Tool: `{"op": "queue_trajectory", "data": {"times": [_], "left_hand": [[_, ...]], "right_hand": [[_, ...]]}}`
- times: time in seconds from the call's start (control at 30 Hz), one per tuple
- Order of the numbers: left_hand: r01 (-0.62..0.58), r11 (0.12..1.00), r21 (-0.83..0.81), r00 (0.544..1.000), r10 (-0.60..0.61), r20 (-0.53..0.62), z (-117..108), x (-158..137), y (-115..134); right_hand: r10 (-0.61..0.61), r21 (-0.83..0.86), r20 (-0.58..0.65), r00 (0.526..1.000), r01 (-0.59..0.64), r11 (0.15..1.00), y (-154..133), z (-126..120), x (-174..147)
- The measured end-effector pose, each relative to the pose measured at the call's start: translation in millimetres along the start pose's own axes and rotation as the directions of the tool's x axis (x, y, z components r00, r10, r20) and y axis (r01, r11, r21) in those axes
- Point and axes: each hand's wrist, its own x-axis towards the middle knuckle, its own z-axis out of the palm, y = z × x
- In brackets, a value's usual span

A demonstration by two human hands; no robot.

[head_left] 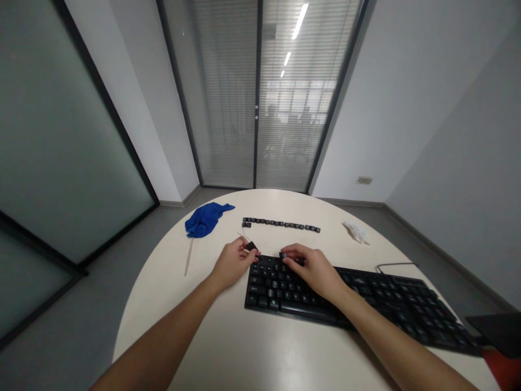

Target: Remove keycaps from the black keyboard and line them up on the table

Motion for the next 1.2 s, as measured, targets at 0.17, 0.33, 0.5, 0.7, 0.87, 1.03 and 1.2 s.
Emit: {"op": "queue_trajectory", "data": {"times": [0.17, 0.33, 0.5, 0.7, 0.87, 1.03, 1.2], "left_hand": [[-0.098, 0.989, 0.110, 0.993, 0.089, 0.080, -5, -4, 1], [-0.088, 0.992, 0.086, 0.992, 0.079, 0.100, -12, -2, 0], [-0.055, 0.995, 0.088, 0.997, 0.049, 0.064, -18, 2, -7], [-0.035, 0.991, 0.130, 0.997, 0.026, 0.073, -18, 3, -8], [-0.045, 0.984, 0.170, 0.996, 0.032, 0.078, -18, 2, -6], [-0.056, 0.982, 0.181, 0.996, 0.042, 0.078, -18, 4, -7], [-0.052, 0.984, 0.173, 0.996, 0.038, 0.083, -18, 4, -7]], "right_hand": [[0.044, -0.122, 0.038, 0.998, -0.039, 0.992, 4, 2, 22], [0.069, -0.383, 0.097, 0.993, -0.027, 0.923, 3, 15, 54], [0.088, -0.499, 0.073, 0.993, -0.040, 0.866, -3, 32, 88], [0.112, -0.548, 0.054, 0.992, -0.064, 0.834, -7, 48, 115], [0.139, -0.574, 0.022, 0.990, -0.101, 0.813, -10, 60, 127], [0.153, -0.579, 0.000, 0.988, -0.124, 0.806, -11, 65, 133], [0.163, -0.572, -0.014, 0.987, -0.142, 0.808, -8, 68, 137]]}}
